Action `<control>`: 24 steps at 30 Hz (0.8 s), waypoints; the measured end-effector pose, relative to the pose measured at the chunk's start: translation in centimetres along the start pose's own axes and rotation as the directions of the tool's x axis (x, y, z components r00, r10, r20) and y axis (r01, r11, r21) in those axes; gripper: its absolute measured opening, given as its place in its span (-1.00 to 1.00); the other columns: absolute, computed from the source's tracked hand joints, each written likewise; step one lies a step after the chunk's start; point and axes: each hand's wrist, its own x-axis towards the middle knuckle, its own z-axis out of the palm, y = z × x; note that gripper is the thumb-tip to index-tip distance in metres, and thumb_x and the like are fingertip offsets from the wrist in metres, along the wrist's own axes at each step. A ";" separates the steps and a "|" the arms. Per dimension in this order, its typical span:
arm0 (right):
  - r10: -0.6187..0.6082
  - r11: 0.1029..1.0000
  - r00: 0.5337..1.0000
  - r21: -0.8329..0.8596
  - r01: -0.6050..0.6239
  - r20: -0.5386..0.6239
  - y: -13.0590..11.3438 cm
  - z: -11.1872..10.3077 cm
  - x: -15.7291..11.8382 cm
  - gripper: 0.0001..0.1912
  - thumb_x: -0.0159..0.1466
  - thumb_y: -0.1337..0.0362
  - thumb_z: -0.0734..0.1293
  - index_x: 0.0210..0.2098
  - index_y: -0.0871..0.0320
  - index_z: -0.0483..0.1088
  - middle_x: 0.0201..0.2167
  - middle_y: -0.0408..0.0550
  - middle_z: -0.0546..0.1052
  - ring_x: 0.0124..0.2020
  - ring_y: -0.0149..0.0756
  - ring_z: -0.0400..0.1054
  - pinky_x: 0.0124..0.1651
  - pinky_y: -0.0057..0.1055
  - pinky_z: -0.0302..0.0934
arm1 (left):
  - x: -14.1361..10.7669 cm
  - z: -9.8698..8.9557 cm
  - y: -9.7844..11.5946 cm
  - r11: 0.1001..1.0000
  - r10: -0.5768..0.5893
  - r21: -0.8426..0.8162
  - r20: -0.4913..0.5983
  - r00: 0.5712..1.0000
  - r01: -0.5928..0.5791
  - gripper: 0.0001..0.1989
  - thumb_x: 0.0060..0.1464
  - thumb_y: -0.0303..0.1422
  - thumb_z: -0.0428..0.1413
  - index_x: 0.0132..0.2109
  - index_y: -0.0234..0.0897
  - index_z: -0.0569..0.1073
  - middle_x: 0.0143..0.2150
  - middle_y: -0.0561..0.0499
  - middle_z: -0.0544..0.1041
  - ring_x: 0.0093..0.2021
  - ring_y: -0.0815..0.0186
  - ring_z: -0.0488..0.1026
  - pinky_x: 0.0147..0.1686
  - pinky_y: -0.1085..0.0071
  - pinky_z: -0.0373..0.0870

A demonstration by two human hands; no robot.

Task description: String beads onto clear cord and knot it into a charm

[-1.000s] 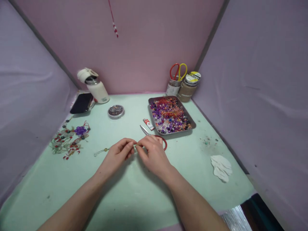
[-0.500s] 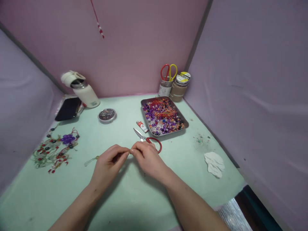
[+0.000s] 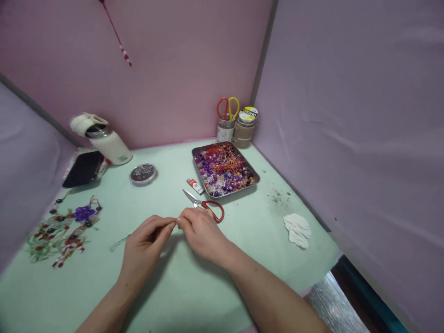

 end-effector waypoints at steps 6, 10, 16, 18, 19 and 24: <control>0.000 1.000 0.998 -0.013 0.000 -0.055 -0.2 -0.1 0.1 -0.76 0.37 0.28 0.20 -0.44 0.15 0.30 -0.42 -0.18 0.46 -0.28 -0.35 0.28 -0.13 -0.35 -0.03 | 0.0 0.0 0.0 1.000 -0.018 0.007 0.015 1.000 0.018 -0.84 0.13 -0.28 0.11 -0.32 -0.23 0.54 -0.45 0.08 0.44 -0.48 0.42 0.30 -0.47 0.48 0.22; -0.019 0.997 0.995 -0.076 0.012 -0.097 0.1 0.0 0.1 -0.75 0.37 0.26 0.20 -0.45 0.16 0.28 -0.43 -0.18 0.44 -0.28 -0.35 0.27 -0.15 -0.34 -0.04 | 0.0 0.0 -0.3 0.999 -0.045 0.022 0.022 0.999 0.044 -0.82 0.14 -0.25 0.10 -0.32 -0.23 0.53 -0.43 0.07 0.44 -0.46 0.40 0.31 -0.46 0.47 0.23; -0.047 0.994 0.995 -0.107 0.037 -0.090 0.0 -0.1 0.1 -0.75 0.37 0.27 0.21 -0.44 0.16 0.31 -0.42 -0.18 0.46 -0.29 -0.37 0.28 -0.15 -0.35 -0.04 | -0.2 0.4 -0.5 0.998 -0.049 0.038 0.033 0.998 0.047 -0.80 0.14 -0.22 0.09 -0.33 -0.23 0.52 -0.44 0.07 0.44 -0.46 0.39 0.32 -0.45 0.47 0.24; -0.064 0.994 0.995 -0.093 0.056 -0.082 -0.1 -0.8 -0.1 -0.78 0.37 0.24 0.21 -0.39 0.14 0.35 -0.39 -0.18 0.49 -0.27 -0.37 0.31 -0.12 -0.35 -0.03 | -0.3 0.6 -0.5 0.998 -0.039 0.044 0.036 0.999 0.038 -0.79 0.14 -0.22 0.09 -0.32 -0.23 0.52 -0.44 0.06 0.44 -0.46 0.38 0.31 -0.46 0.47 0.23; -0.075 0.994 0.994 -0.090 0.067 -0.082 -0.1 -1.4 -0.2 -0.80 0.37 0.23 0.21 -0.35 0.13 0.38 -0.36 -0.18 0.51 -0.24 -0.36 0.32 -0.10 -0.34 -0.03 | -0.4 0.7 -0.4 0.998 -0.035 0.049 0.037 0.999 0.033 -0.80 0.14 -0.22 0.09 -0.32 -0.23 0.52 -0.44 0.06 0.44 -0.47 0.38 0.31 -0.47 0.47 0.23; -0.073 0.950 0.954 -0.311 -0.022 -0.291 2.5 -7.6 0.7 -0.87 0.32 0.23 0.27 -0.29 0.09 0.44 -0.27 -0.12 0.56 -0.18 -0.29 0.35 -0.04 -0.28 -0.03 | -0.7 1.0 0.0 0.998 -0.012 0.069 0.051 0.999 0.008 -0.80 0.16 -0.24 0.08 -0.34 -0.22 0.51 -0.45 0.05 0.43 -0.50 0.39 0.28 -0.49 0.46 0.22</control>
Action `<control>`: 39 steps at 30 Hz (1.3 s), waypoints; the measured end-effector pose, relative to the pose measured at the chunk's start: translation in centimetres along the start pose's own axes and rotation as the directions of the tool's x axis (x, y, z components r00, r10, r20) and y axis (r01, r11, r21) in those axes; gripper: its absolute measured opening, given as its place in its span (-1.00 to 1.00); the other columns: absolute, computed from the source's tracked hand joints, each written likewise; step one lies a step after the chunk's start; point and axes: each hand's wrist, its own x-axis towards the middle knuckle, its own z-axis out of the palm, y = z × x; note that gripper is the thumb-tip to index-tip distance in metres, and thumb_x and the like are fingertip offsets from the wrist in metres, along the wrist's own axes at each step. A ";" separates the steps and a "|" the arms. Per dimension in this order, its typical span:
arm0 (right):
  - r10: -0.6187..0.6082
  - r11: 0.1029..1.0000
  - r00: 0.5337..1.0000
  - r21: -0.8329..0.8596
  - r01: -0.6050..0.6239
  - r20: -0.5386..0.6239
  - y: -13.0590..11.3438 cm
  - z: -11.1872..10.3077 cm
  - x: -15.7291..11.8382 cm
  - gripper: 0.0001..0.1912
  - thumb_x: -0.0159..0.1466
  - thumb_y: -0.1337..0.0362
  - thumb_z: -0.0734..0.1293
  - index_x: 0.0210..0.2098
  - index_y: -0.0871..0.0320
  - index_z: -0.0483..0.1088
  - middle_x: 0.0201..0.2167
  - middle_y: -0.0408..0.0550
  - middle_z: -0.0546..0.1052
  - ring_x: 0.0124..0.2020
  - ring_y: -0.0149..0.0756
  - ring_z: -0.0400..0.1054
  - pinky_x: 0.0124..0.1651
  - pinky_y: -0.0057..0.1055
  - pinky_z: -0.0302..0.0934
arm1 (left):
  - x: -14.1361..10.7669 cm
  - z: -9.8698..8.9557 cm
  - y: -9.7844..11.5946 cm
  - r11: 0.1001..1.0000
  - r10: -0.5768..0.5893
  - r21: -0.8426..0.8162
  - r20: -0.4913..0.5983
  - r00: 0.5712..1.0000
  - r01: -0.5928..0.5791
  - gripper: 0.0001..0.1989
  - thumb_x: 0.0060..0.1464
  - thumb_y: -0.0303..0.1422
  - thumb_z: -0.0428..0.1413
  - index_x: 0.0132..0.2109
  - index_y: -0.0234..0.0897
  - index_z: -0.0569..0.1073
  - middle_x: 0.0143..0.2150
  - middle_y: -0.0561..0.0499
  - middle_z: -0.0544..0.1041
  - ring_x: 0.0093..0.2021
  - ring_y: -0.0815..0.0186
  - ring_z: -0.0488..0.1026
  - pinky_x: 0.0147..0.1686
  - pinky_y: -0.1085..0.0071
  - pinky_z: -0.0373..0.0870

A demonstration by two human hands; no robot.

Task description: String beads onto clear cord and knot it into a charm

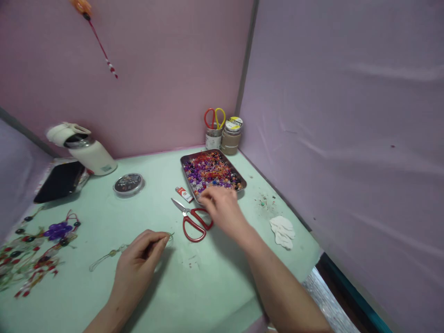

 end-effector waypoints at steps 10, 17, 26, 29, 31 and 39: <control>0.359 0.627 0.931 -0.725 -0.286 -0.057 8.0 -2.5 6.3 -0.79 0.25 0.25 0.29 -0.36 0.20 0.55 -0.23 0.18 0.49 -0.08 -0.01 0.27 -0.15 -0.18 -0.06 | 0.0 0.3 -0.6 1.000 0.013 0.021 0.018 1.000 -0.013 -0.83 0.17 -0.26 0.07 -0.32 -0.20 0.50 -0.44 0.06 0.44 -0.50 0.40 0.30 -0.49 0.47 0.22; 0.320 0.637 0.946 -0.728 -0.253 -0.049 7.5 -2.0 5.9 -0.81 0.22 0.33 0.27 -0.43 0.20 0.51 -0.28 0.16 0.51 -0.11 -0.01 0.29 -0.15 -0.17 -0.03 | -0.1 0.2 -0.4 1.000 0.020 0.008 0.025 0.999 -0.020 -0.84 0.16 -0.28 0.07 -0.32 -0.21 0.50 -0.45 0.08 0.43 -0.51 0.41 0.30 -0.49 0.48 0.22; 0.232 0.930 0.962 0.323 -0.175 -0.147 5.8 -2.0 3.9 -0.84 0.18 0.18 0.33 -0.28 0.11 0.42 -0.36 -0.06 0.55 -0.35 -0.28 0.39 -0.24 -0.33 0.23 | 0.1 0.2 -0.4 1.000 0.016 0.010 0.005 1.000 -0.016 -0.84 0.17 -0.29 0.07 -0.31 -0.21 0.50 -0.44 0.05 0.44 -0.50 0.40 0.31 -0.49 0.47 0.23; 0.234 0.693 0.966 0.678 -0.245 0.110 3.9 -0.7 3.0 -0.78 0.09 0.14 0.43 -0.29 0.08 0.45 -0.33 -0.09 0.58 -0.34 -0.33 0.43 -0.22 -0.33 0.30 | 0.1 0.2 -0.3 1.000 -0.003 0.009 -0.018 1.000 0.004 -0.83 0.16 -0.29 0.08 -0.32 -0.22 0.51 -0.44 0.05 0.44 -0.51 0.40 0.30 -0.49 0.47 0.22; 0.217 0.556 0.944 0.763 -0.329 0.248 2.6 0.4 2.3 -0.76 0.04 0.17 0.47 -0.30 0.08 0.49 -0.33 -0.10 0.59 -0.33 -0.33 0.45 -0.17 -0.31 0.33 | 0.1 0.1 0.0 1.000 -0.022 0.002 -0.032 0.999 0.022 -0.83 0.16 -0.30 0.08 -0.33 -0.23 0.52 -0.46 0.05 0.43 -0.52 0.41 0.28 -0.49 0.47 0.21; 0.160 0.449 0.881 0.762 -0.467 0.446 0.5 4.3 -0.4 -0.83 0.03 0.24 0.50 -0.35 0.06 0.55 -0.34 -0.07 0.61 -0.33 -0.32 0.49 -0.11 -0.25 0.37 | 0.1 0.2 0.5 0.987 -0.123 -0.111 -0.086 0.989 0.113 -0.84 0.14 -0.33 0.08 -0.34 -0.25 0.52 -0.47 0.07 0.40 -0.51 0.43 0.24 -0.48 0.48 0.20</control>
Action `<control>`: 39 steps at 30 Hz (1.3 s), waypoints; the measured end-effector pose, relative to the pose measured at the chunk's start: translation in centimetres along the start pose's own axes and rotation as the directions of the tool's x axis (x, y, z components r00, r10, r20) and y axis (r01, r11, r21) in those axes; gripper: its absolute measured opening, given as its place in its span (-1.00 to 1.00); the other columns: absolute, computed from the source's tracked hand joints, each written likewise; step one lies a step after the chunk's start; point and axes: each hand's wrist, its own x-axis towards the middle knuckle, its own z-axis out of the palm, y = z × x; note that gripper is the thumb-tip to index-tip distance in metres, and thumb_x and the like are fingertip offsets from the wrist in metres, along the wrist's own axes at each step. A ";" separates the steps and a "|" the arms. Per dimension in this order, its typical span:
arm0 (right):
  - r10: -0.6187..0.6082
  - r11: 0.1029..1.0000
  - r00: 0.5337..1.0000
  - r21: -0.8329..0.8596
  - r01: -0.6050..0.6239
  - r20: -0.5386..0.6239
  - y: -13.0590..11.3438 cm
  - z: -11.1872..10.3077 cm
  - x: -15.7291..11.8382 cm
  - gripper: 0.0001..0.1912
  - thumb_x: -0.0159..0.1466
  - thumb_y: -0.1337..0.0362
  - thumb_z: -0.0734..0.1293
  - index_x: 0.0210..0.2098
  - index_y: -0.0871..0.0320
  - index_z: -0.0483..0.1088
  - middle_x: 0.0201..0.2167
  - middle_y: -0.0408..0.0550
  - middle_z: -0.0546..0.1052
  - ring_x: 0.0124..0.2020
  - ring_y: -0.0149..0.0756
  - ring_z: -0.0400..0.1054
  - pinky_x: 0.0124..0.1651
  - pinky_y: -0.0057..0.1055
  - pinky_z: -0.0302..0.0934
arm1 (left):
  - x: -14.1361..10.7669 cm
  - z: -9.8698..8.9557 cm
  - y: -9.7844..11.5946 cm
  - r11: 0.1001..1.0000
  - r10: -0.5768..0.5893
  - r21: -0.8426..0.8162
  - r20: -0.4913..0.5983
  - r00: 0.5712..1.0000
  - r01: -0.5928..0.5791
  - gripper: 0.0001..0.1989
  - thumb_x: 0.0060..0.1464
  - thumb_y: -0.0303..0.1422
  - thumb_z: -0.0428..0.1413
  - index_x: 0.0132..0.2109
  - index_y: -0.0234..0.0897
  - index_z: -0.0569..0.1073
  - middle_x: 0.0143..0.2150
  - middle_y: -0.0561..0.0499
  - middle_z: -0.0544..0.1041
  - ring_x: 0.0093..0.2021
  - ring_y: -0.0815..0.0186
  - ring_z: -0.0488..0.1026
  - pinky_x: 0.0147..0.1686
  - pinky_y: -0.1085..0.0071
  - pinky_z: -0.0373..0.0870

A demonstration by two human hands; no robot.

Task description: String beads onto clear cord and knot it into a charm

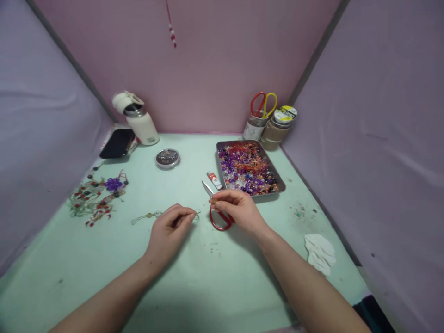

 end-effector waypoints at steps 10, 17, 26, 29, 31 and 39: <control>0.002 0.995 1.000 -0.098 -0.001 0.010 1.4 1.2 0.1 -0.80 0.00 0.21 0.52 -0.36 0.07 0.56 -0.34 -0.06 0.62 -0.32 -0.28 0.49 -0.10 -0.17 0.36 | -0.2 0.3 -0.2 1.000 -0.027 0.004 0.008 1.000 0.027 -0.85 0.13 -0.35 0.07 -0.33 -0.25 0.53 -0.47 0.07 0.39 -0.49 0.41 0.25 -0.43 0.45 0.22; -0.041 0.980 0.999 -0.194 0.042 0.011 2.1 1.2 0.0 -0.84 0.05 0.23 0.48 -0.35 0.08 0.56 -0.33 -0.06 0.61 -0.28 -0.28 0.47 -0.09 -0.21 0.33 | -0.1 0.5 -0.4 0.997 -0.079 0.012 0.007 0.997 0.079 -0.86 0.12 -0.37 0.09 -0.33 -0.25 0.54 -0.47 0.08 0.40 -0.49 0.41 0.25 -0.41 0.45 0.21; -0.057 0.951 0.998 -0.302 0.065 0.034 2.5 1.4 -0.1 -0.84 0.07 0.23 0.45 -0.33 0.11 0.55 -0.34 -0.07 0.61 -0.30 -0.29 0.45 -0.14 -0.29 0.30 | -0.1 0.5 -0.5 0.995 -0.097 0.027 0.015 0.995 0.097 -0.86 0.11 -0.36 0.10 -0.33 -0.25 0.55 -0.48 0.09 0.38 -0.47 0.42 0.26 -0.40 0.45 0.20; -0.067 0.946 0.997 -0.315 0.078 0.046 2.5 1.5 -0.1 -0.85 0.09 0.24 0.44 -0.33 0.11 0.55 -0.34 -0.08 0.60 -0.29 -0.30 0.45 -0.14 -0.31 0.30 | -0.1 0.5 -0.6 0.995 -0.096 0.032 0.015 0.995 0.096 -0.86 0.10 -0.36 0.10 -0.33 -0.25 0.55 -0.46 0.07 0.40 -0.46 0.41 0.27 -0.40 0.45 0.20; -0.079 0.941 0.995 -0.326 0.093 0.055 2.5 1.6 -0.1 -0.86 0.09 0.24 0.43 -0.33 0.12 0.55 -0.35 -0.08 0.60 -0.30 -0.30 0.45 -0.15 -0.32 0.31 | -0.1 0.5 -0.6 0.995 -0.098 0.033 0.015 0.995 0.098 -0.86 0.10 -0.36 0.10 -0.33 -0.25 0.55 -0.47 0.07 0.40 -0.46 0.41 0.28 -0.40 0.45 0.20; -0.132 0.912 0.990 -0.384 0.143 0.054 2.6 1.8 -0.1 -0.85 0.09 0.23 0.42 -0.34 0.12 0.55 -0.36 -0.07 0.59 -0.31 -0.28 0.44 -0.17 -0.32 0.32 | -0.2 0.6 -0.7 0.991 -0.124 0.055 0.020 0.992 0.123 -0.86 0.08 -0.38 0.10 -0.35 -0.26 0.55 -0.46 0.06 0.44 -0.44 0.40 0.31 -0.37 0.45 0.21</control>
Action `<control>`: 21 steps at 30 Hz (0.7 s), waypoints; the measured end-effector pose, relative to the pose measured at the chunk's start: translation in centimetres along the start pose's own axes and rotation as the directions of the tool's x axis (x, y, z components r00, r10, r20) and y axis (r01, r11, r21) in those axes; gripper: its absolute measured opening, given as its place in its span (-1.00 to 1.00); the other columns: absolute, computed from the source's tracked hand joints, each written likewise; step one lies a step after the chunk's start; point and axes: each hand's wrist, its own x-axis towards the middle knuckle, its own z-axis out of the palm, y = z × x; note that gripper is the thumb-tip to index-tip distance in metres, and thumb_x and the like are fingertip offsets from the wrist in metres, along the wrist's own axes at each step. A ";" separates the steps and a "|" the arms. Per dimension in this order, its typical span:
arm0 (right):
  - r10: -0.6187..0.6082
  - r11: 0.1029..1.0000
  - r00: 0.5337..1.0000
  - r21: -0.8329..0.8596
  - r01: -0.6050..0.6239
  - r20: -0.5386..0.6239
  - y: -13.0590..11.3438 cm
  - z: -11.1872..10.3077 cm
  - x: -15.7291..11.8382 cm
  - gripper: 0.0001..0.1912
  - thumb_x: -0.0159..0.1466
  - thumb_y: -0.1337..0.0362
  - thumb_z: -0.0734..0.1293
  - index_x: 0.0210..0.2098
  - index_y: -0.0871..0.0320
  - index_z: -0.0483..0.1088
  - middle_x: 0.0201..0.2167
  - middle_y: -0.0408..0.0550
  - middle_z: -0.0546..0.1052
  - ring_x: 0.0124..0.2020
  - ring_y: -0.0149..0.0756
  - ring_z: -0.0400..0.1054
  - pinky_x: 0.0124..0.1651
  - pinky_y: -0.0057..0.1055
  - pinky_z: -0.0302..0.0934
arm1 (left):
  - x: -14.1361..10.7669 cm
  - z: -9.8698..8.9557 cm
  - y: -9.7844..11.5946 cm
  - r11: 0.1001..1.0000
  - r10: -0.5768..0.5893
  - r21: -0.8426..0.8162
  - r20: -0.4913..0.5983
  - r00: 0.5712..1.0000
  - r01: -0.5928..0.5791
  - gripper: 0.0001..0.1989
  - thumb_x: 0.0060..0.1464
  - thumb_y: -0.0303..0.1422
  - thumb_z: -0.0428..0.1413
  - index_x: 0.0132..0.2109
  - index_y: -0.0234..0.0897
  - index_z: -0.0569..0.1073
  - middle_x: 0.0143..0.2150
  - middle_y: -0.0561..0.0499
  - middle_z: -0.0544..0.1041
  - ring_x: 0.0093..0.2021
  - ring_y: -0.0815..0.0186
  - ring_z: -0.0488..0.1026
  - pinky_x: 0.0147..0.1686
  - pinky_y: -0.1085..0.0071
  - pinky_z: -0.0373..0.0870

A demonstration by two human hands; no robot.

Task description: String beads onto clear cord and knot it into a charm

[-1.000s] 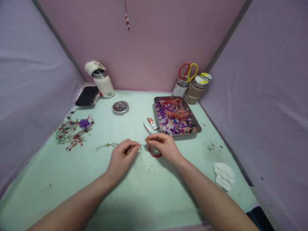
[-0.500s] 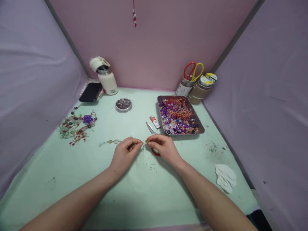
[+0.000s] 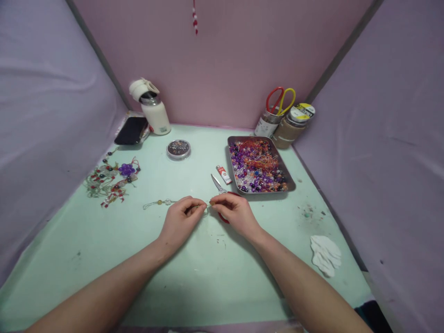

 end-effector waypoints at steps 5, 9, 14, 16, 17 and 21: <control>-0.016 1.000 1.000 -0.021 0.016 0.000 0.2 0.0 -0.1 -0.85 0.11 0.24 0.41 -0.33 0.12 0.55 -0.34 -0.07 0.59 -0.31 -0.30 0.44 -0.18 -0.34 0.32 | 0.0 0.1 0.0 1.000 -0.009 0.005 0.003 1.000 0.009 -0.86 0.08 -0.37 0.10 -0.34 -0.26 0.55 -0.46 0.06 0.44 -0.44 0.40 0.31 -0.36 0.45 0.21; -0.018 1.000 1.000 -0.024 0.018 0.009 0.3 -0.1 -0.1 -0.85 0.11 0.23 0.41 -0.32 0.12 0.55 -0.34 -0.07 0.59 -0.31 -0.30 0.44 -0.19 -0.34 0.32 | 0.0 0.1 0.0 1.000 -0.002 0.007 0.002 1.000 0.001 -0.86 0.08 -0.37 0.09 -0.34 -0.27 0.55 -0.45 0.05 0.46 -0.44 0.40 0.31 -0.37 0.45 0.21; -0.026 0.999 1.000 -0.027 0.026 0.006 0.3 0.0 -0.1 -0.85 0.11 0.22 0.41 -0.33 0.12 0.55 -0.34 -0.06 0.59 -0.30 -0.29 0.45 -0.17 -0.32 0.34 | 0.0 0.1 0.0 1.000 0.004 0.009 -0.001 1.000 -0.004 -0.86 0.08 -0.37 0.09 -0.34 -0.27 0.55 -0.46 0.05 0.46 -0.45 0.40 0.31 -0.38 0.45 0.21; -0.026 0.999 1.000 -0.029 0.026 0.006 0.2 0.0 -0.1 -0.84 0.11 0.21 0.41 -0.33 0.12 0.55 -0.35 -0.06 0.59 -0.31 -0.29 0.45 -0.19 -0.32 0.34 | 0.0 0.1 0.0 1.000 0.002 0.008 -0.001 1.000 -0.002 -0.86 0.08 -0.37 0.09 -0.35 -0.27 0.55 -0.46 0.05 0.46 -0.45 0.40 0.31 -0.38 0.45 0.21; -0.027 0.999 1.000 -0.029 0.027 0.008 0.2 0.0 -0.1 -0.84 0.11 0.21 0.41 -0.33 0.12 0.54 -0.35 -0.06 0.59 -0.31 -0.29 0.45 -0.19 -0.32 0.35 | 0.0 0.1 0.0 1.000 -0.001 0.006 -0.001 1.000 0.001 -0.86 0.07 -0.37 0.09 -0.35 -0.27 0.55 -0.46 0.06 0.45 -0.45 0.40 0.31 -0.38 0.45 0.21; -0.043 0.998 0.999 -0.037 0.043 0.018 0.3 0.0 -0.1 -0.85 0.12 0.21 0.41 -0.32 0.11 0.54 -0.34 -0.06 0.59 -0.30 -0.28 0.46 -0.18 -0.32 0.35 | 0.0 0.1 0.0 1.000 -0.013 0.001 0.001 1.000 0.013 -0.86 0.08 -0.38 0.10 -0.35 -0.27 0.55 -0.46 0.06 0.45 -0.46 0.41 0.30 -0.38 0.45 0.21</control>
